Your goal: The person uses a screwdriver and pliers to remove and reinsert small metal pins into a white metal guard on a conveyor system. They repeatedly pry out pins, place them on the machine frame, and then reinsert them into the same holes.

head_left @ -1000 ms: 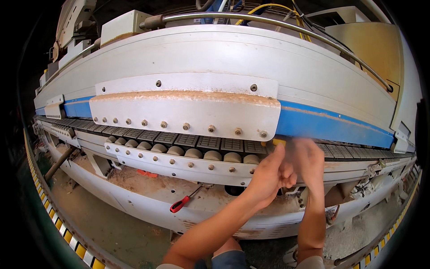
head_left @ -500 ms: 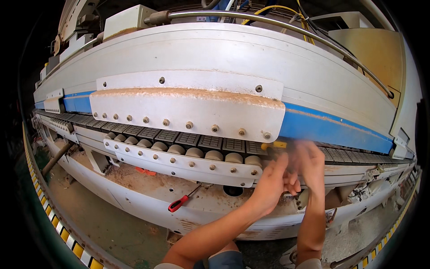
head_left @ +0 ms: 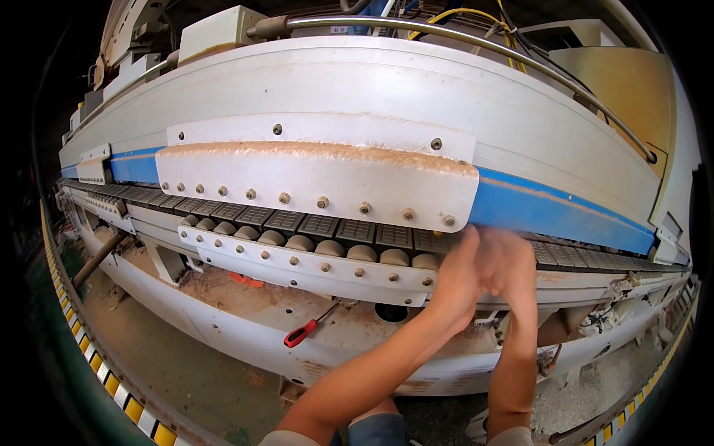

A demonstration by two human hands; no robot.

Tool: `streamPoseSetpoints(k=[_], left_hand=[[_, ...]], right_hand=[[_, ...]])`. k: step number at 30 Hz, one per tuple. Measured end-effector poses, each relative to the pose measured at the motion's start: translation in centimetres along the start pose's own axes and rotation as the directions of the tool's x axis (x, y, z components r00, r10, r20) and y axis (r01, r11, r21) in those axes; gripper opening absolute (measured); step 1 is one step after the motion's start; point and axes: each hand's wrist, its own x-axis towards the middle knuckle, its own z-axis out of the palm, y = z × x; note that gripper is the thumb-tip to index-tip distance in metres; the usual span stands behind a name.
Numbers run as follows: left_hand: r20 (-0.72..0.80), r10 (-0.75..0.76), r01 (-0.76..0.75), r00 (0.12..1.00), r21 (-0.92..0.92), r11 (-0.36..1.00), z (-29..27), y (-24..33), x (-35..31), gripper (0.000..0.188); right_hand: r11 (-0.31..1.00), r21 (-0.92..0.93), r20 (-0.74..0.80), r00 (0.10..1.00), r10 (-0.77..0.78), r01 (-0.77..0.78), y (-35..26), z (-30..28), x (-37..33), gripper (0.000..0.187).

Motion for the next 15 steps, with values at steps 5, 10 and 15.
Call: streamPoseSetpoints(k=[5,10,15], left_hand=[[-0.094,-0.004,0.015,0.996,0.114,0.993,0.5,-0.6,1.0,0.051],[-0.070,0.001,0.008,0.998,0.132,0.991,0.5,-1.0,1.1,0.052],[-0.134,-0.015,0.029,0.991,0.097,0.995,0.6,-1.5,1.5,0.051]], right_hand=[[0.998,-0.048,0.045,0.999,-0.028,0.030,0.8,-0.4,0.7,0.025],[0.866,0.403,0.382,0.914,0.136,-0.297,0.6,-3.6,0.8,0.036],[0.974,0.212,0.249,0.968,0.026,-0.081,-1.3,-1.6,-0.1,0.038]])
